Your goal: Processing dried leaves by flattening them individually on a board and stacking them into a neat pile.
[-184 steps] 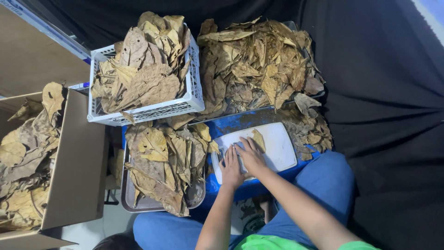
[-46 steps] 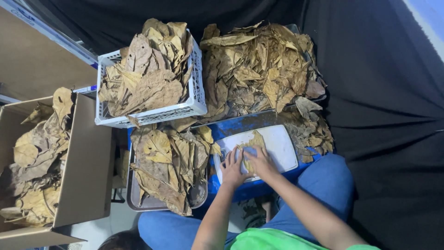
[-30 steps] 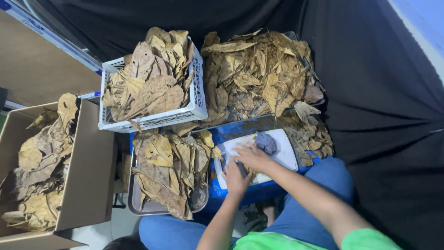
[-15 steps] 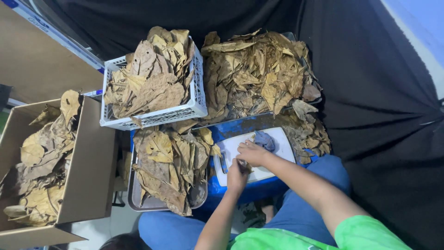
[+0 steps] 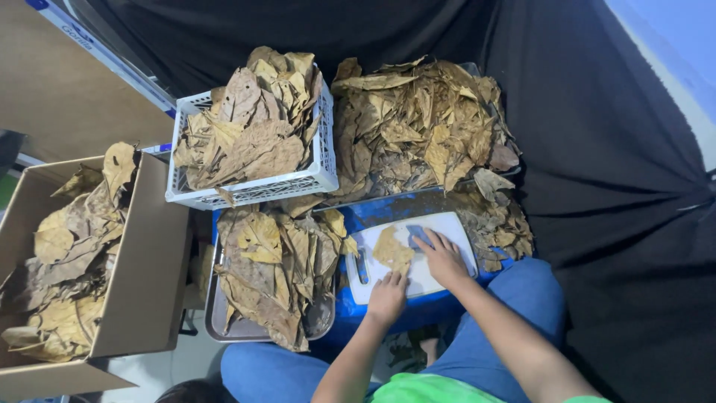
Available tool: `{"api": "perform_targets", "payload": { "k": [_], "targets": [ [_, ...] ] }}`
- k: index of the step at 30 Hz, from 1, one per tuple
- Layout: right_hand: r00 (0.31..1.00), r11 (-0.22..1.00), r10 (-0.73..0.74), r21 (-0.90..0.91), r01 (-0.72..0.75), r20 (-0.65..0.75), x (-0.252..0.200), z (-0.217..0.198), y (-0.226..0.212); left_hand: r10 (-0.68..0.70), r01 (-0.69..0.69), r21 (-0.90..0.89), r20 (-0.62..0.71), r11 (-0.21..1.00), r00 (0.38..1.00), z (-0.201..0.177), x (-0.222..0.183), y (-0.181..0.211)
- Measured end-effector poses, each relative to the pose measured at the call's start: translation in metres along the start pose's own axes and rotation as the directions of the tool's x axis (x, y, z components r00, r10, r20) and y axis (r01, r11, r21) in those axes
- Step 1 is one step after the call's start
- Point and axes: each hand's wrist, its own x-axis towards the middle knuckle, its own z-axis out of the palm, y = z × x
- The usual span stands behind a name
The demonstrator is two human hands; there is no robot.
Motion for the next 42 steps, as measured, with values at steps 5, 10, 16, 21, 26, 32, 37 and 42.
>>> {"api": "perform_targets", "payload": {
  "k": [5, 10, 16, 21, 26, 32, 37, 42],
  "targets": [
    [0.997, 0.998, 0.061, 0.009, -0.061, -0.041, -0.009, 0.021, 0.026, 0.041, -0.046, -0.047, -0.089, 0.998, 0.995, -0.021, -0.008, 0.001],
    [0.948, 0.974, 0.172, 0.192, -0.122, -0.269, -0.017, 0.029, 0.025, -0.080, 0.046, -0.136, -0.257, 0.990, 0.963, -0.044, -0.007, -0.008],
    [0.929, 0.896, 0.150, 0.443, 0.017, -0.338, -0.046, 0.027, -0.029, -0.281, 0.287, -0.207, 0.062, 0.935, 0.958, -0.059, -0.009, -0.009],
    [0.994, 0.917, -0.045, 0.392, 0.079, -0.097, -0.066, 0.038, -0.079, -0.327, 0.330, -0.215, 0.051, 0.919, 0.944, -0.053, -0.009, -0.014],
    [1.000, 0.922, -0.025, 0.385, 0.029, -0.015, -0.065, 0.034, -0.079, -0.322, 0.326, -0.181, 0.050, 0.928, 0.945, -0.033, -0.008, -0.021],
    [0.997, 0.917, 0.016, 0.399, 0.015, -0.075, -0.044, 0.022, -0.071, -0.343, 0.359, -0.203, 0.110, 0.911, 0.933, -0.047, -0.006, -0.017],
    [0.947, 0.960, 0.072, 0.281, 0.020, -0.312, -0.015, 0.050, -0.060, -0.374, 0.400, -0.222, 0.151, 0.889, 0.915, -0.063, -0.005, -0.011],
    [0.872, 0.988, 0.128, 0.137, -0.071, -0.473, 0.014, 0.055, -0.053, -0.385, 0.416, -0.238, 0.169, 0.877, 0.907, -0.068, -0.008, -0.005]
  ]
}}
